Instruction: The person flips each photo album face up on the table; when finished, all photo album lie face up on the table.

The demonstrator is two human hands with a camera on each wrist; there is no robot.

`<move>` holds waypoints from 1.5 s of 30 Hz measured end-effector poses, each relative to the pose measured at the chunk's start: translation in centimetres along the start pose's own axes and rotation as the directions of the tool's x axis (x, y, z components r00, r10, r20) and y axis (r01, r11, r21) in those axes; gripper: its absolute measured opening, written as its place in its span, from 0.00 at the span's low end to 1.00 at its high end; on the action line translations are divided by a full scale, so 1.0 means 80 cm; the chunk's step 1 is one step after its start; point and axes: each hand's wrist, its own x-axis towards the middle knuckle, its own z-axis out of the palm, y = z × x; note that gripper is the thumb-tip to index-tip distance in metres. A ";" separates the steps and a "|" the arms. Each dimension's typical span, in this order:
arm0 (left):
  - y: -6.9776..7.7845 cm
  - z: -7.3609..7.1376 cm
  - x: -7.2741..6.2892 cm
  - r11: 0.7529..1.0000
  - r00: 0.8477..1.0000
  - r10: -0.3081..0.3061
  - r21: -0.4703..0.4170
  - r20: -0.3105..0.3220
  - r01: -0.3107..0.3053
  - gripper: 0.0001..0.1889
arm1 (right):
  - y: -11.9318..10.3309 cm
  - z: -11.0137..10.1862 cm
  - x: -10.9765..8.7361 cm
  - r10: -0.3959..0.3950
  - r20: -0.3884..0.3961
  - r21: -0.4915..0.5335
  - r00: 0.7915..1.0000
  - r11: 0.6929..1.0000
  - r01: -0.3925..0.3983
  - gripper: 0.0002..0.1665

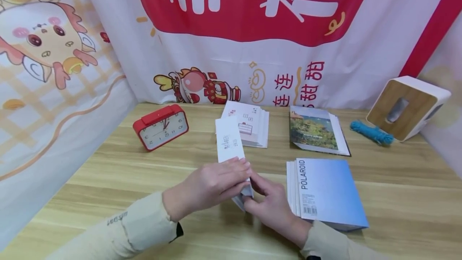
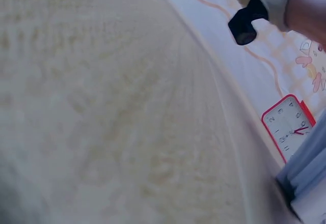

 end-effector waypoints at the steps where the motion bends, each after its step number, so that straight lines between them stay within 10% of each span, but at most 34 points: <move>1: 0.001 0.000 -0.003 1.000 1.000 0.002 0.012 -0.028 -0.002 0.10 | 0.000 0.000 0.002 -0.034 -0.013 -0.022 0.999 0.999 0.033 0.37; 16: 0.012 0.004 -0.042 0.948 0.932 -0.278 -0.221 -0.232 0.228 0.08 | -0.006 -0.016 0.020 -0.339 0.031 -0.257 0.940 0.906 0.335 0.27; 22: 0.022 0.010 -0.054 0.849 0.865 -0.470 -0.360 -0.176 0.387 0.12 | -0.002 -0.028 0.026 -0.439 0.120 -0.304 0.890 0.837 0.454 0.19; 27: 0.036 0.013 -0.064 0.720 0.762 -0.640 -0.422 -0.097 0.551 0.16 | -0.004 -0.028 0.029 -0.459 0.226 -0.345 0.859 0.787 0.512 0.16; 34: 0.041 0.012 -0.070 0.323 0.439 -0.888 -0.497 0.135 0.806 0.18 | -0.008 -0.018 0.028 -0.377 0.317 -0.347 0.870 0.808 0.476 0.22; 37: 0.040 0.011 -0.072 0.216 0.348 -0.918 -0.494 0.192 0.842 0.18 | -0.005 -0.014 0.024 -0.311 0.325 -0.333 0.893 0.846 0.416 0.22; 40: 0.039 0.013 -0.075 0.152 0.292 -0.929 -0.488 0.226 0.860 0.18 | -0.002 -0.011 0.020 -0.248 0.336 -0.307 0.909 0.883 0.355 0.21; 45: 0.039 0.017 -0.081 0.121 0.261 -0.932 -0.465 0.250 0.877 0.18 | 0.002 -0.010 0.017 -0.100 0.377 -0.280 0.921 0.935 0.216 0.21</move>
